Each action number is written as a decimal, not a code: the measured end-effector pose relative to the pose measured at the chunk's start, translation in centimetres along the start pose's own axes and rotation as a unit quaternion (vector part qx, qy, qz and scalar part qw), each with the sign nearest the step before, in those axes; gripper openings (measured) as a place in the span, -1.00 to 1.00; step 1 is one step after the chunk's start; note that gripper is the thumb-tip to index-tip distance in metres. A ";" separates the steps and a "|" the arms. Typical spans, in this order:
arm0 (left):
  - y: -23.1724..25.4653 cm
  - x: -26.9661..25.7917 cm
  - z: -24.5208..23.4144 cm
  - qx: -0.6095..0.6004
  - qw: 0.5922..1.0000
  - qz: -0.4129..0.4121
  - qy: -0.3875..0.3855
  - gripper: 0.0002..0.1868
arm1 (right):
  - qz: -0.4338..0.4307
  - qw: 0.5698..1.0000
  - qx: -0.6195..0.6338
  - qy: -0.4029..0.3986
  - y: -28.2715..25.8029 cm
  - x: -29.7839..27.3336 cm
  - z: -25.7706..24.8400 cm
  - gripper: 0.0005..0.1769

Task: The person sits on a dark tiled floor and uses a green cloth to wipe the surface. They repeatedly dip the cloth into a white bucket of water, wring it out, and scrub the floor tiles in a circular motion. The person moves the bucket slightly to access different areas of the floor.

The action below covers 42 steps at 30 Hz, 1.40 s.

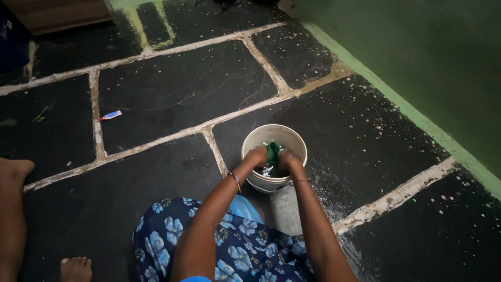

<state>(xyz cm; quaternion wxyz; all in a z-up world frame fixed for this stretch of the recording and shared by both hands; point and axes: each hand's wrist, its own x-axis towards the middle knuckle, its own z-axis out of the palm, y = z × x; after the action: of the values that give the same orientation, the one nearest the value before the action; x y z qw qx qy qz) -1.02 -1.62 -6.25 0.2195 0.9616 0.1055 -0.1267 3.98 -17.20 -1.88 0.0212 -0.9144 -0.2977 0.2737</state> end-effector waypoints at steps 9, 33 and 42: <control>1.1 -0.8 0.7 0.099 0.990 -0.065 -0.078 -0.45 | 0.000 1.000 0.005 0.026 1.1 1.9 2.1 -0.63; 2.3 -2.8 -1.3 0.040 0.977 0.048 0.203 -0.31 | -0.075 0.948 0.109 0.290 0.7 -0.1 0.7 -0.17; 2.6 -3.1 -1.5 0.069 0.996 -0.030 -0.041 -0.26 | -0.066 0.990 0.021 0.119 0.4 0.8 1.7 -0.65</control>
<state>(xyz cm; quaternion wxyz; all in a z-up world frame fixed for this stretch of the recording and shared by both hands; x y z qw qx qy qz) -2.94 -3.66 -2.99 0.1524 0.9650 0.1160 -0.1793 3.81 -17.27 -3.82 0.0932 -0.9182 -0.3470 0.1669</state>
